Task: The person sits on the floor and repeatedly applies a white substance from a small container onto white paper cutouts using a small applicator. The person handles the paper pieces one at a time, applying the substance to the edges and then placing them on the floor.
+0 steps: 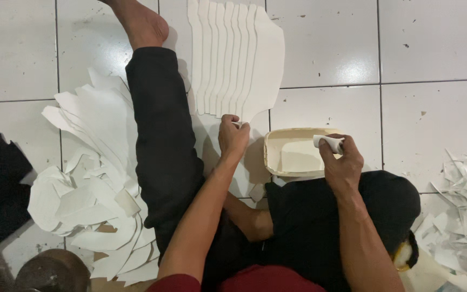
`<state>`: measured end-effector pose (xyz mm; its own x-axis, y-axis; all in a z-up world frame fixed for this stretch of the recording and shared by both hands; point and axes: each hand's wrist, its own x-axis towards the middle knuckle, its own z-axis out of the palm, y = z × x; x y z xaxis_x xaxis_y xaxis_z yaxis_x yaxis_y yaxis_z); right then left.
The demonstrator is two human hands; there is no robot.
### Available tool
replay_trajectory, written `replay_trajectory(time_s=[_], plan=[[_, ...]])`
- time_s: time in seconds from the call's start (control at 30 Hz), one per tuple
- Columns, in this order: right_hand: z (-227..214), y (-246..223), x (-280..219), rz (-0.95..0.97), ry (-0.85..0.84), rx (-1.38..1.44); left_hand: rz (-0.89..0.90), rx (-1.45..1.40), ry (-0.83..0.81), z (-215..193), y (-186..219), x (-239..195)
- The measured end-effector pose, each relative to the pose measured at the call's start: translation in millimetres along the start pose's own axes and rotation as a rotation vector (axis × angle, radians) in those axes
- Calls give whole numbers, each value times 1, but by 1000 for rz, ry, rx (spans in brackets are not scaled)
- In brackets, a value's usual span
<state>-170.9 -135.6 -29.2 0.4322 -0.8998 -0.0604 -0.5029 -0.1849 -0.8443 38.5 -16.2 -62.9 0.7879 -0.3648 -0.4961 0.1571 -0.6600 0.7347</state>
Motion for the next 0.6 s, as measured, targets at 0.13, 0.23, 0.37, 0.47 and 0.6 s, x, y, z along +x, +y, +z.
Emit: replay_trajectory(time_s=[0.13,0.23,0.37,0.47,0.6], plan=[[5,15,0,29,17,-14,154,-138,29,-31,8,-12],[6,14,-2,43,-15,-77,357,-249,104,-88,27,-37],[5,11,-3,89,-42,-103,530,-47,462,-165,-13,-36],[4,15,-6,120,-109,-120,465,179,595,-200,-80,-23],[6,2,-7,75,-164,-138,69,422,393,-208,-153,-17]])
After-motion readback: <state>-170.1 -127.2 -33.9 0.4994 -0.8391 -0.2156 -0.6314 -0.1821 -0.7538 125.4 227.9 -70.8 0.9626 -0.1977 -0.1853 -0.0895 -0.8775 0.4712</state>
